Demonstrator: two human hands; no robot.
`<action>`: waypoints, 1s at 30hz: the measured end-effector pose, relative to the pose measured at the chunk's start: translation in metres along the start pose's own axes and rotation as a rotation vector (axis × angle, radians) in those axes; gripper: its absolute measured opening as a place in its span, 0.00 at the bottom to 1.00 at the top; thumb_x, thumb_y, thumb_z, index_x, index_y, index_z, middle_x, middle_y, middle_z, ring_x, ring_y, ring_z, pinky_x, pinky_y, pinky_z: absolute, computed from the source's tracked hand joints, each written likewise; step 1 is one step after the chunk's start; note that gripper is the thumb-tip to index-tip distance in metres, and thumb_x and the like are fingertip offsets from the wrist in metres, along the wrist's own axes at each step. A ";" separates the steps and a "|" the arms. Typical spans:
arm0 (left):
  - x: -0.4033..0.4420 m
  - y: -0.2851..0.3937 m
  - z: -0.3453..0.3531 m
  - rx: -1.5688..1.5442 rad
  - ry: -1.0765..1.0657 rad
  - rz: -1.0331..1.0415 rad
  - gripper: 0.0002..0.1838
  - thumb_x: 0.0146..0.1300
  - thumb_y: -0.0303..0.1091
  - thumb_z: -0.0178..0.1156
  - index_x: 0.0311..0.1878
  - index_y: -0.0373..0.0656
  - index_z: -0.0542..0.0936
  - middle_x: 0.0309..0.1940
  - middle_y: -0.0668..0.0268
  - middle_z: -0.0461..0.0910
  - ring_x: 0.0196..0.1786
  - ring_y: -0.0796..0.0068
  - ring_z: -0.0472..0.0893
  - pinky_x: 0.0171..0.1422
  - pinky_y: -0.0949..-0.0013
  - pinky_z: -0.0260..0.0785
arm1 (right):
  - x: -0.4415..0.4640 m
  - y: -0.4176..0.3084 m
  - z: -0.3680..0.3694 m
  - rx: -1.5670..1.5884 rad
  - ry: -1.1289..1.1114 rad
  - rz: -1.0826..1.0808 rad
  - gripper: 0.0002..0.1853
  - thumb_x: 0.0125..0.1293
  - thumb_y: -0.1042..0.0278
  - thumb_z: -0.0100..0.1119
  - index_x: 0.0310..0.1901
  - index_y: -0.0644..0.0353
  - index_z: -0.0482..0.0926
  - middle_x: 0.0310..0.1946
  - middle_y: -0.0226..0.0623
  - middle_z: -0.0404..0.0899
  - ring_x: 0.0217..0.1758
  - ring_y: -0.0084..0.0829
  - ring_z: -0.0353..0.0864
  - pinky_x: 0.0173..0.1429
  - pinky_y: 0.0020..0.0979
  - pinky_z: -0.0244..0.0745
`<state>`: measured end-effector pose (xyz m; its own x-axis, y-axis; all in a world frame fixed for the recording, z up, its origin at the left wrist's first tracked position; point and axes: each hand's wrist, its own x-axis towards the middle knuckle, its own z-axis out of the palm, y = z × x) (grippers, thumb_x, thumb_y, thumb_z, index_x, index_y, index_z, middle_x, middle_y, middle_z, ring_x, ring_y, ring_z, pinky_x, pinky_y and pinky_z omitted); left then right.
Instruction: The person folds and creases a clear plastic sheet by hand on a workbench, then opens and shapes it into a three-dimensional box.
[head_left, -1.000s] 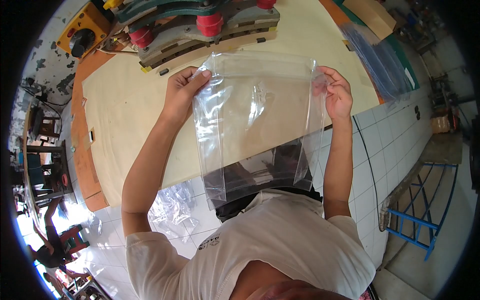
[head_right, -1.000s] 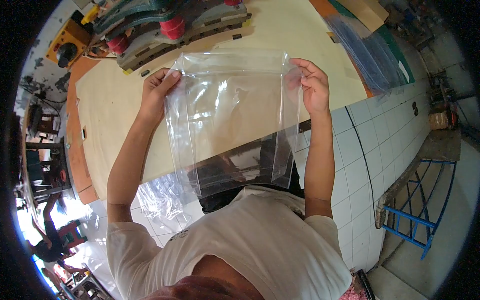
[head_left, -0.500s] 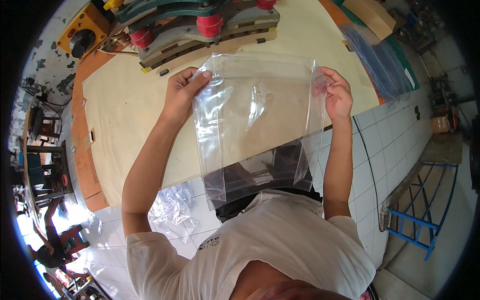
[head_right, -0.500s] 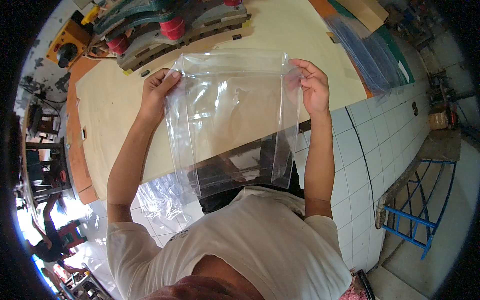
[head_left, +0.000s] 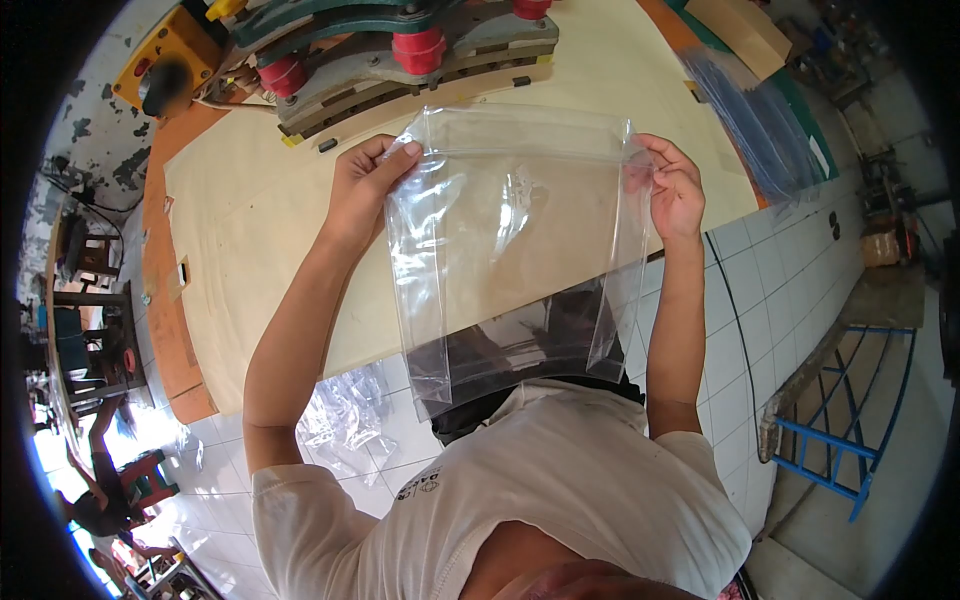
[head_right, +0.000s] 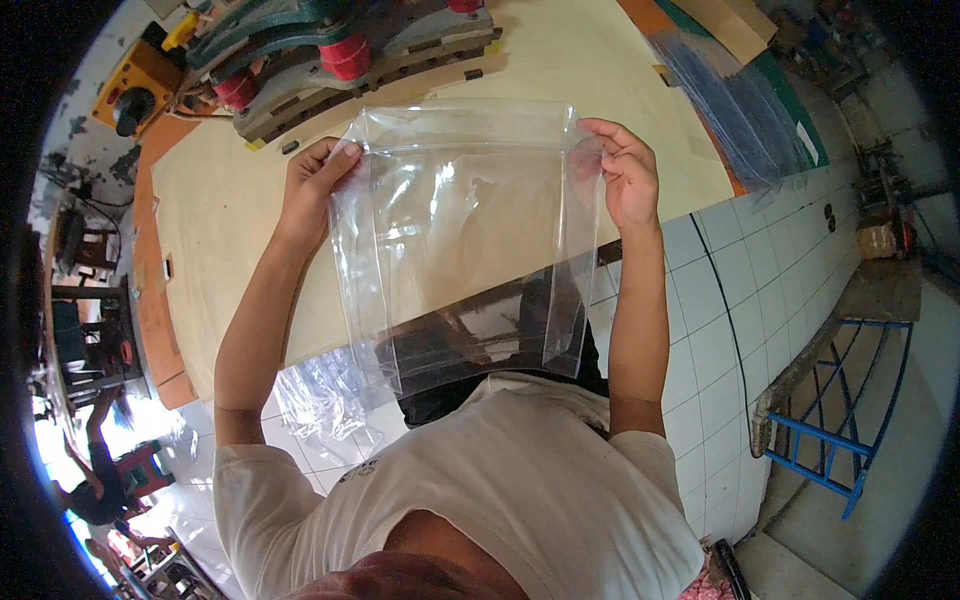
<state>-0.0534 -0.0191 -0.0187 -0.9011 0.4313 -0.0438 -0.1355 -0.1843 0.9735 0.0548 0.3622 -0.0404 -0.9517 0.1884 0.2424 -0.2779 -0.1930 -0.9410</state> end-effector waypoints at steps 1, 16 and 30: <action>0.000 -0.001 -0.001 0.021 -0.011 0.002 0.10 0.72 0.35 0.64 0.43 0.36 0.83 0.33 0.69 0.84 0.34 0.84 0.79 0.41 0.77 0.71 | 0.000 0.000 0.000 0.000 -0.002 0.004 0.31 0.54 0.71 0.49 0.60 0.79 0.75 0.46 0.48 0.85 0.46 0.35 0.86 0.46 0.30 0.77; 0.000 -0.001 -0.001 -0.018 -0.032 -0.014 0.08 0.73 0.33 0.63 0.43 0.37 0.83 0.33 0.69 0.84 0.34 0.83 0.79 0.41 0.76 0.71 | 0.001 0.002 0.003 -0.071 0.036 0.026 0.23 0.67 0.76 0.50 0.63 0.74 0.76 0.43 0.45 0.86 0.34 0.25 0.80 0.39 0.26 0.76; 0.004 -0.009 -0.011 -0.260 -0.108 0.072 0.10 0.73 0.29 0.56 0.44 0.31 0.82 0.36 0.62 0.84 0.35 0.76 0.79 0.44 0.71 0.71 | 0.001 -0.003 0.016 -0.051 0.215 -0.013 0.25 0.70 0.78 0.47 0.69 0.70 0.71 0.43 0.40 0.84 0.33 0.23 0.78 0.39 0.28 0.75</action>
<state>-0.0601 -0.0256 -0.0297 -0.8650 0.4980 0.0607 -0.1866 -0.4316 0.8825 0.0526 0.3481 -0.0332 -0.8967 0.3928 0.2042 -0.2781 -0.1407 -0.9502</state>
